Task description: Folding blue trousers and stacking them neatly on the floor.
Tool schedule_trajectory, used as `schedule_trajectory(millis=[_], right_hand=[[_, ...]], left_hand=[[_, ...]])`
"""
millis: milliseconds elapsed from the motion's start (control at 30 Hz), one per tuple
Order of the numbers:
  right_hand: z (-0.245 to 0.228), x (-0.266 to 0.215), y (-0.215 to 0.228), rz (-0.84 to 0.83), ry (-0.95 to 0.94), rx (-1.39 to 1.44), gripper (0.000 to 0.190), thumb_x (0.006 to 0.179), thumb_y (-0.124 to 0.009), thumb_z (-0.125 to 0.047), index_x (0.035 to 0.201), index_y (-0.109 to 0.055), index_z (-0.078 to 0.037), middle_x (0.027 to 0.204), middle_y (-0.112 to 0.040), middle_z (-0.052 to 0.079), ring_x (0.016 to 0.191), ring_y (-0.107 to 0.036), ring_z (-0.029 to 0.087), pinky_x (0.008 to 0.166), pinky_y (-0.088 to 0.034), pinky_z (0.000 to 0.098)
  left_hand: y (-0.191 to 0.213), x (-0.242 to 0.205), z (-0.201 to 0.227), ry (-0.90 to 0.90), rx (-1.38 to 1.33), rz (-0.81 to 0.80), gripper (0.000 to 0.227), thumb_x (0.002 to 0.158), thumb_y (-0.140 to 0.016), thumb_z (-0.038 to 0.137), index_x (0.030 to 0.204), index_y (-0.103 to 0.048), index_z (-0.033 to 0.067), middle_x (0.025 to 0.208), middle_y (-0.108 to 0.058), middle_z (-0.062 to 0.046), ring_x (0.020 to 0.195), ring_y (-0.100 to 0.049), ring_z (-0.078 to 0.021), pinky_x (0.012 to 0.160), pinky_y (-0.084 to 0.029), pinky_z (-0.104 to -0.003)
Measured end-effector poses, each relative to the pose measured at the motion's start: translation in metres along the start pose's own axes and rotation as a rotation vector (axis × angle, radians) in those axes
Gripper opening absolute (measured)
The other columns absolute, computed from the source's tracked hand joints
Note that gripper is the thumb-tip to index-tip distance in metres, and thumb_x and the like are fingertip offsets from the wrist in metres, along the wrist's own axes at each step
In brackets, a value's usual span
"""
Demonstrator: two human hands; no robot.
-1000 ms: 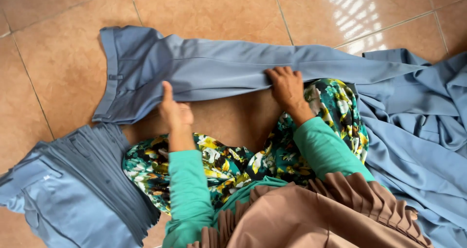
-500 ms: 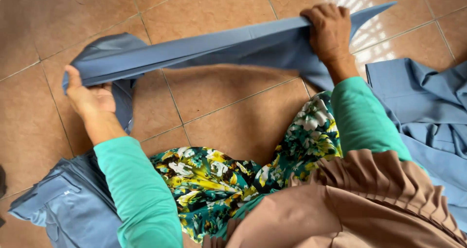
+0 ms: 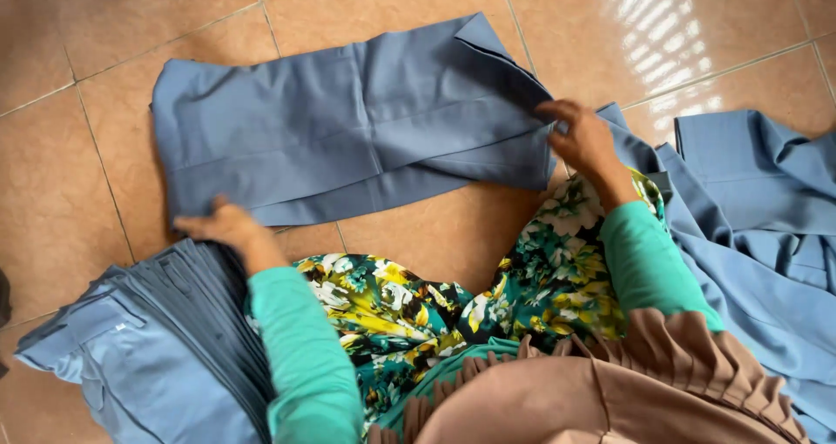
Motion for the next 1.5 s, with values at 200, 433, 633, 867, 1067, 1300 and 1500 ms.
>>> schedule_trajectory(millis=[200,433,633,867,1067,1300,1500], right_hand=[[0.024,0.049,-0.015,0.127,-0.374,0.07,0.068,0.093,-0.069,-0.042,0.15,-0.05,-0.012,0.133,-0.058,0.026,0.118,-0.051,0.049,0.089,-0.041,0.0638],[0.052,0.101,-0.06,0.214,-0.36,0.187,0.025,0.089,-0.074,-0.034,0.11,-0.07,-0.021,0.11,-0.064,0.013,0.104,-0.062,0.035,0.082,-0.051,0.0512],[0.008,0.095,-0.023,0.068,-0.556,0.3,0.079,0.087,-0.082,-0.036,0.147,-0.036,-0.011,0.14,-0.047,0.022,0.129,-0.046,0.043,0.1,-0.043,0.0606],[-0.011,0.107,-0.046,0.046,-0.655,0.28,0.047,0.076,-0.075,-0.032,0.117,-0.07,-0.01,0.124,-0.065,0.02,0.117,-0.059,0.044,0.09,-0.05,0.0609],[-0.04,0.081,0.02,0.207,-0.379,0.722,0.044,0.073,-0.077,-0.023,0.114,-0.068,-0.013,0.096,-0.07,0.002,0.086,-0.064,0.015,0.071,-0.051,0.0322],[0.029,-0.003,-0.066,0.16,-0.535,0.675,0.058,0.075,-0.088,-0.009,0.125,-0.06,-0.002,0.108,-0.07,0.03,0.108,-0.068,0.046,0.088,-0.052,0.054],[0.036,-0.014,-0.094,0.125,-0.729,0.467,0.076,0.079,-0.09,-0.027,0.14,-0.054,0.001,0.125,-0.066,0.031,0.118,-0.063,0.047,0.095,-0.054,0.0578]], left_hand=[[0.095,-0.18,0.088,-0.643,-1.245,0.504,0.063,0.081,-0.066,0.002,0.137,-0.057,0.0291,0.159,-0.035,-0.015,0.141,-0.047,-0.0356,0.106,-0.045,-0.049],[0.076,-0.151,0.129,-0.606,-0.972,0.467,0.04,0.094,-0.061,0.016,0.132,-0.056,0.0271,0.156,-0.038,-0.01,0.086,-0.073,-0.0425,0.078,-0.057,-0.058],[0.098,-0.153,0.086,-0.75,-1.513,0.802,0.04,0.087,-0.049,-0.007,0.117,-0.068,0.0116,0.12,-0.069,-0.01,0.112,-0.066,-0.0326,0.093,-0.053,-0.042],[0.114,-0.154,0.049,-0.799,-1.661,0.836,0.042,0.089,-0.046,-0.011,0.117,-0.072,0.0073,0.123,-0.069,-0.015,0.117,-0.066,-0.0311,0.103,-0.049,-0.038],[0.125,-0.186,-0.025,-0.72,-1.768,0.902,0.04,0.093,-0.045,-0.011,0.119,-0.07,0.0058,0.13,-0.067,-0.014,0.123,-0.064,-0.029,0.104,-0.049,-0.035],[0.018,-0.166,0.04,-0.796,-1.353,0.653,0.033,0.091,-0.069,0.002,0.116,-0.076,0.0221,0.13,-0.068,-0.016,0.122,-0.064,-0.0361,0.101,-0.052,-0.046],[0.014,-0.176,0.064,-0.766,-1.057,0.274,0.049,0.092,-0.071,0.01,0.139,-0.061,0.0215,0.157,-0.039,-0.028,0.143,-0.044,-0.0425,0.113,-0.045,-0.05]])
Point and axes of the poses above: each hand's wrist, its own x-axis towards the middle knuckle, its own y-axis out of the back of the hand, z = x × y, the point moved 3 cm from there along x, towards the middle knuckle
